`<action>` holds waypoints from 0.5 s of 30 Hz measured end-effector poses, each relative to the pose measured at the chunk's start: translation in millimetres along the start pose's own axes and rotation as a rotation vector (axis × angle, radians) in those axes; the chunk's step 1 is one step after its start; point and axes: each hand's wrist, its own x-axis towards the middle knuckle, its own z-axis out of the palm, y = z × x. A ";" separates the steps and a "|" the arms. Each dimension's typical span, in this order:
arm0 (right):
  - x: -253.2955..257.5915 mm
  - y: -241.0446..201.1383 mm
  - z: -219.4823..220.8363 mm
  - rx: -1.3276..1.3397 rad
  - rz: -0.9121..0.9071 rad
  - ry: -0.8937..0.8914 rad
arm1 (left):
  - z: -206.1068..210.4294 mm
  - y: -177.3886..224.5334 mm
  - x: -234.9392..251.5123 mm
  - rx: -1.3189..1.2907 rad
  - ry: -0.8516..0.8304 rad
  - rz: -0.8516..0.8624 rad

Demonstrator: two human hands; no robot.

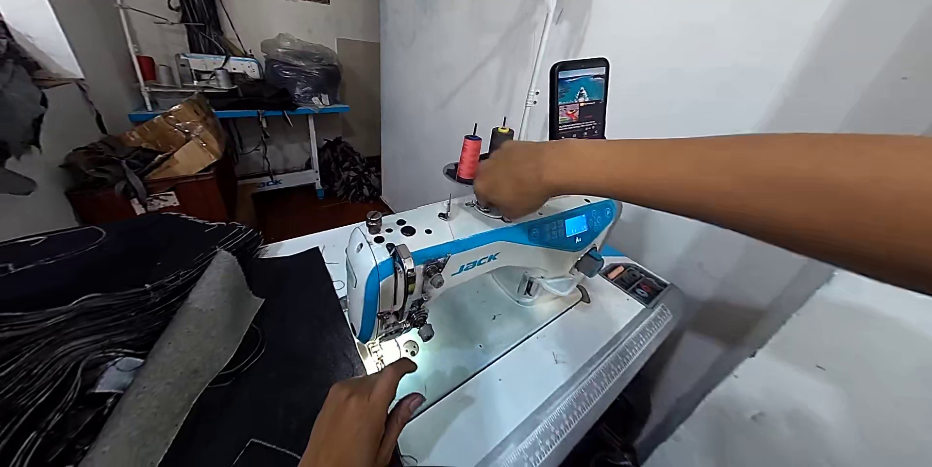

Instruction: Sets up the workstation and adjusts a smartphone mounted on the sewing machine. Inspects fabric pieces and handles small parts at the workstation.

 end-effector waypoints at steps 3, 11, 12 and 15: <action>-0.7 2.4 4.0 -0.039 0.029 -0.001 | 6.6 -2.3 -2.9 0.007 0.018 0.016; 45.9 33.9 24.6 0.052 -0.121 -0.108 | -7.0 9.1 2.8 -0.020 -0.097 -0.057; 91.0 57.1 47.5 0.078 -0.236 -0.027 | -8.9 9.1 3.1 -0.024 -0.079 -0.070; 153.2 70.6 74.8 0.002 -0.086 0.001 | -4.8 8.8 2.0 -0.022 -0.043 -0.061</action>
